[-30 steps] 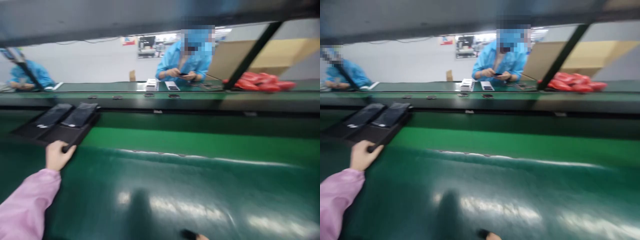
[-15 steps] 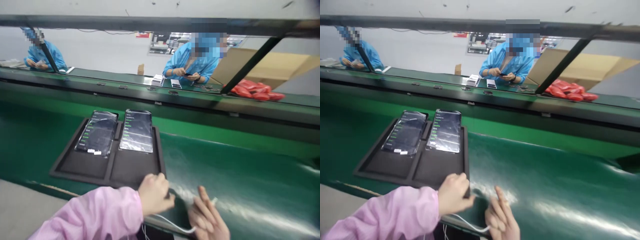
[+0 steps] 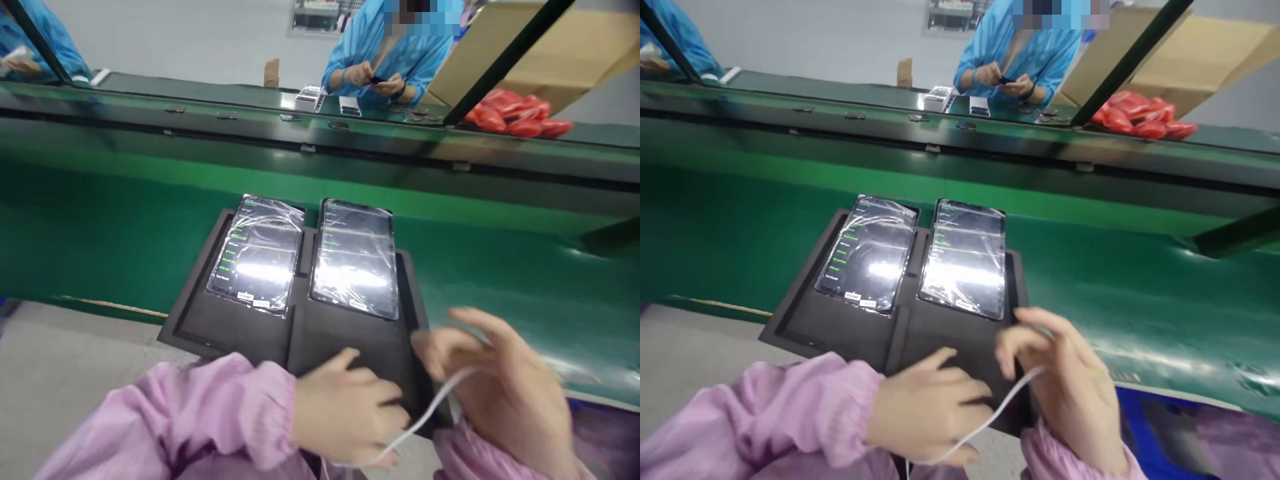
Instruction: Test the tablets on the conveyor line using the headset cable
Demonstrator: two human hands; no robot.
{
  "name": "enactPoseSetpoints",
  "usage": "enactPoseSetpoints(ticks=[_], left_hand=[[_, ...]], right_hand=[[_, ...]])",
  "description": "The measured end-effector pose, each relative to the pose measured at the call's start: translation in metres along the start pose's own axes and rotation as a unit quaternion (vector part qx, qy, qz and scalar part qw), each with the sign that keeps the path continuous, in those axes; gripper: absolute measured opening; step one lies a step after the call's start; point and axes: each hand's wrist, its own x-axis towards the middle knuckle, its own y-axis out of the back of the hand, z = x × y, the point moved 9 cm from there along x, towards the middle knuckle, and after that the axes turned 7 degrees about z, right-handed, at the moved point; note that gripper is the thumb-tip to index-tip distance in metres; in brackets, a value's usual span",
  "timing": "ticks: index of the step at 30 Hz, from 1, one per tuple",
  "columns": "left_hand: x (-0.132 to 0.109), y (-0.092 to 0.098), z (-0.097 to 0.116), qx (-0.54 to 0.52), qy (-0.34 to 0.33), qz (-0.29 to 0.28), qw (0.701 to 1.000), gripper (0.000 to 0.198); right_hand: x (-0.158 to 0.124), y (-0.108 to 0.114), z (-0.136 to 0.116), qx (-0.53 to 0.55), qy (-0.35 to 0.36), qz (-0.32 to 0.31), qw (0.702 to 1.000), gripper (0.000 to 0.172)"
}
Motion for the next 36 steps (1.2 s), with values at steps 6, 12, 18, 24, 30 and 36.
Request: enactPoseSetpoints(ticks=[6,12,18,24,30,36], left_hand=[[-0.083,0.135,-0.124,0.059,0.187,0.113,0.974,0.018],[-0.129,0.159,-0.201,0.165,0.257,0.137,0.942,0.013],[-0.132,0.153,-0.201,0.167,0.239,0.162,0.943,0.019],[-0.135,0.157,-0.204,0.135,0.257,0.18,0.94,0.016],[-0.145,0.158,-0.219,0.079,0.343,0.21,0.912,0.018],[-0.153,0.157,-0.226,-0.028,0.381,0.236,0.893,0.026]], right_hand=[[0.081,-0.043,0.033,-0.176,0.121,-0.064,0.975,0.041],[0.091,-0.04,0.069,-0.355,0.168,-0.086,0.916,0.033],[0.062,-0.039,0.063,-0.362,0.207,-0.126,0.9,0.027],[0.047,-0.035,0.055,-0.306,0.22,-0.137,0.916,0.032],[0.065,-0.029,0.066,-0.348,0.181,-0.094,0.915,0.032],[0.058,-0.026,0.067,-0.333,0.179,-0.11,0.919,0.031]])
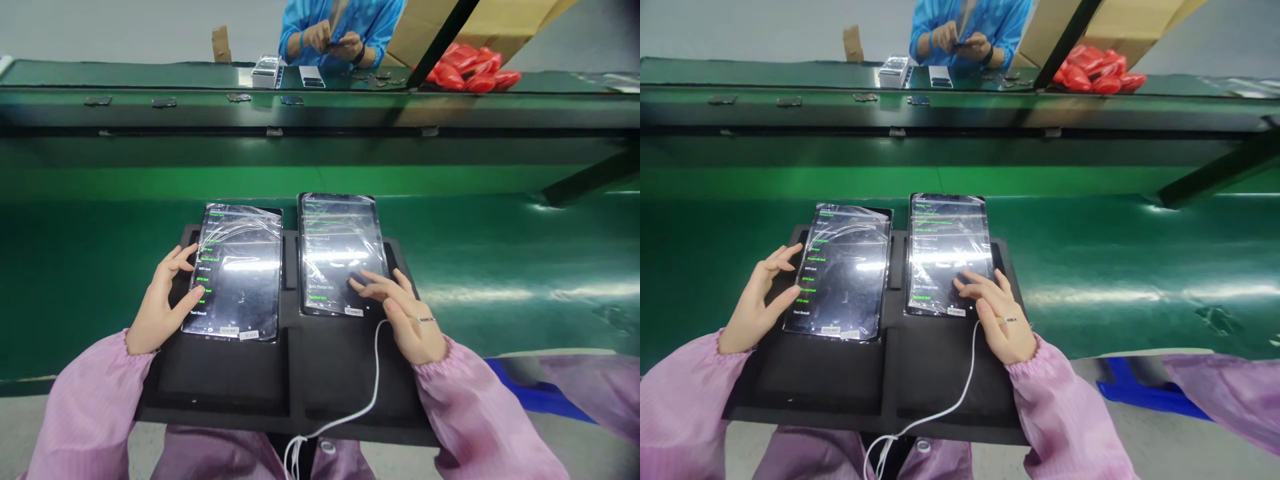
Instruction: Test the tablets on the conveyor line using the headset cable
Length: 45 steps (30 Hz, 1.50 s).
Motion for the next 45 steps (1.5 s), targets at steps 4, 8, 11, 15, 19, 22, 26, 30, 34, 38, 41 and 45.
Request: enactPoseSetpoints(ticks=[4,8,11,15,19,22,26,30,34,38,41,45], left_hand=[[-0.004,-0.001,0.004,0.044,-0.015,-0.011,0.999,0.023],[-0.006,-0.003,0.009,0.081,-0.04,-0.018,0.996,0.02],[-0.006,-0.004,0.011,0.097,-0.049,-0.022,0.994,0.019],[-0.008,-0.006,0.014,0.125,-0.062,-0.024,0.99,0.019],[-0.009,-0.009,0.016,0.147,-0.068,-0.031,0.986,0.016],[-0.01,-0.011,0.016,0.155,-0.064,-0.036,0.985,0.016],[-0.009,-0.011,0.017,0.162,-0.067,-0.039,0.984,0.017],[-0.009,-0.01,0.018,0.169,-0.075,-0.032,0.982,0.017],[-0.008,-0.01,0.018,0.174,-0.082,-0.031,0.981,0.017],[-0.007,-0.014,0.019,0.179,-0.086,-0.048,0.979,0.017],[-0.007,-0.011,0.021,0.179,-0.08,-0.031,0.98,0.013],[-0.01,0.013,0.026,0.154,-0.079,0.079,0.982,0.039]], right_hand=[[-0.005,0.004,-0.003,0.053,0.004,-0.009,0.999,0.034],[0.001,0.004,0.0,0.022,-0.006,-0.002,1.0,0.035],[0.006,0.002,0.003,-0.019,-0.021,0.003,1.0,0.032],[0.002,0.003,-0.007,0.012,0.018,-0.01,1.0,0.026],[-0.003,0.012,-0.006,0.028,0.032,0.016,0.999,0.027],[-0.004,0.007,0.005,-0.016,0.006,0.017,1.0,0.029],[-0.005,-0.005,0.01,-0.043,0.009,-0.018,0.999,0.032],[-0.004,-0.003,0.003,-0.017,0.017,-0.02,1.0,0.029],[-0.004,0.002,-0.005,0.03,0.035,-0.029,0.999,0.026],[-0.007,0.008,-0.002,0.043,0.018,-0.015,0.999,0.024],[-0.007,0.011,0.0,0.041,0.012,0.002,0.999,0.024],[-0.005,0.012,-0.003,0.029,0.022,0.016,0.999,0.023]])
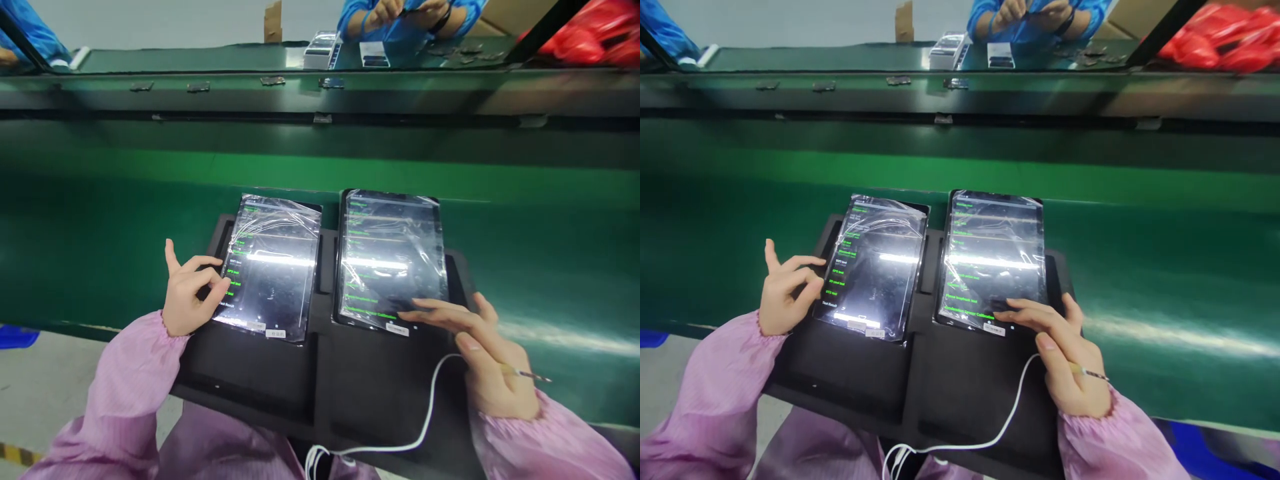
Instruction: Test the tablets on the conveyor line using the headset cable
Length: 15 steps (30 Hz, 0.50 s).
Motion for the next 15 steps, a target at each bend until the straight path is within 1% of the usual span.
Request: enactPoseSetpoints(ticks=[2,4,5,7,9,10,11,13,15], left_hand=[[-0.001,0.007,0.0,-0.018,0.0,0.025,1.0,0.042],[-0.001,0.005,-0.001,-0.021,-0.001,0.017,1.0,0.033],[-0.001,0.001,-0.002,-0.017,0.001,-0.001,1.0,0.027],[-0.001,-0.011,-0.003,-0.003,0.006,-0.057,0.998,0.017],[-0.002,-0.023,-0.003,0.012,0.003,-0.117,0.993,0.016],[-0.002,-0.026,-0.002,0.014,-0.002,-0.137,0.991,0.016],[-0.003,-0.028,-0.001,0.013,-0.009,-0.144,0.989,0.017],[-0.002,-0.023,0.003,-0.007,-0.026,-0.127,0.991,0.022],[-0.001,-0.013,0.008,-0.042,-0.05,-0.087,0.994,0.032]], right_hand=[[0.001,0.0,-0.001,-0.003,0.003,0.002,1.0,0.023],[0.002,-0.001,-0.002,-0.004,0.005,0.003,1.0,0.023],[0.002,-0.001,-0.002,-0.004,0.007,0.004,1.0,0.023],[0.002,-0.001,-0.003,-0.005,0.008,0.005,1.0,0.023],[0.003,-0.001,-0.003,-0.007,0.007,0.003,1.0,0.023],[0.003,-0.001,-0.003,-0.008,0.007,0.004,1.0,0.023],[0.003,-0.001,-0.003,-0.009,0.007,0.005,1.0,0.023],[0.003,0.0,-0.004,-0.009,0.006,0.007,1.0,0.023],[0.004,-0.001,-0.003,-0.009,0.004,0.004,1.0,0.023]])
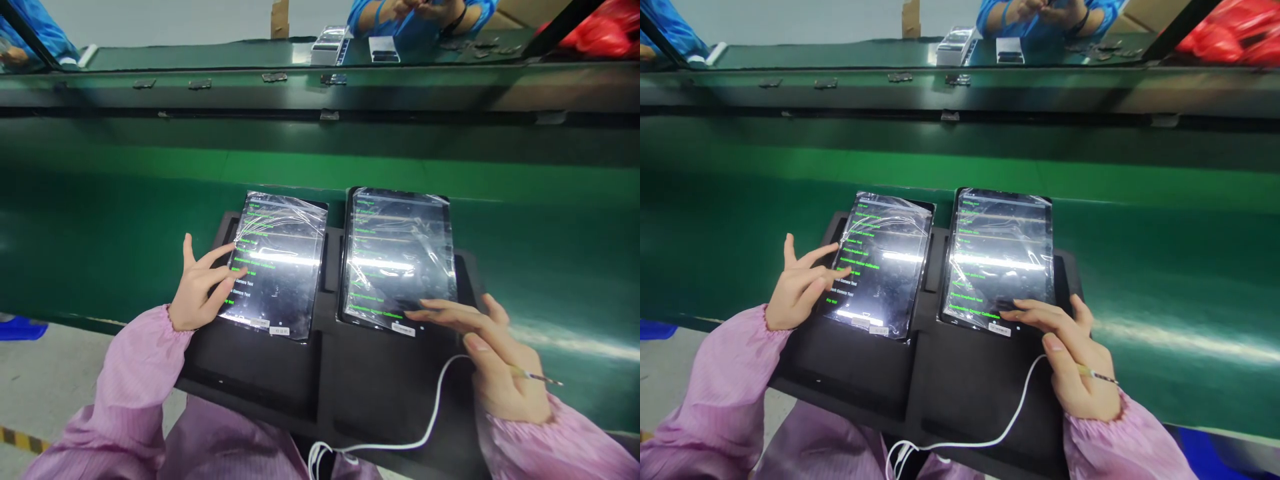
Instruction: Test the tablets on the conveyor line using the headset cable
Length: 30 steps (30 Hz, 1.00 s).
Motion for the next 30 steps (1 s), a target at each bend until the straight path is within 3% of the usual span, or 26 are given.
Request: enactPoseSetpoints(ticks=[4,12,14,19,23,26,30], left_hand=[[-0.003,0.011,0.007,-0.037,-0.041,0.045,0.997,0.04],[-0.004,0.002,0.011,-0.056,-0.064,-0.004,0.996,0.035],[-0.003,-0.003,0.007,-0.049,-0.05,-0.018,0.997,0.037],[-0.002,-0.009,-0.024,0.009,0.094,-0.021,0.995,0.03],[-0.001,-0.001,-0.013,-0.029,0.037,0.015,0.999,0.025],[-0.001,-0.001,-0.005,-0.058,-0.004,0.0,0.998,0.032],[-0.001,-0.006,-0.019,-0.024,0.07,-0.01,0.997,0.029]], right_hand=[[0.0,-0.001,0.001,0.004,-0.007,-0.003,1.0,0.023],[-0.002,-0.001,0.0,-0.002,0.009,-0.008,1.0,0.022],[-0.002,-0.001,0.0,-0.003,0.013,-0.009,1.0,0.023],[-0.003,-0.002,0.001,-0.005,0.014,-0.015,1.0,0.023],[-0.002,-0.002,0.001,-0.005,0.013,-0.016,1.0,0.022],[-0.001,-0.001,-0.001,-0.003,0.015,-0.012,1.0,0.022],[-0.002,-0.002,-0.001,0.002,0.018,-0.014,1.0,0.023]])
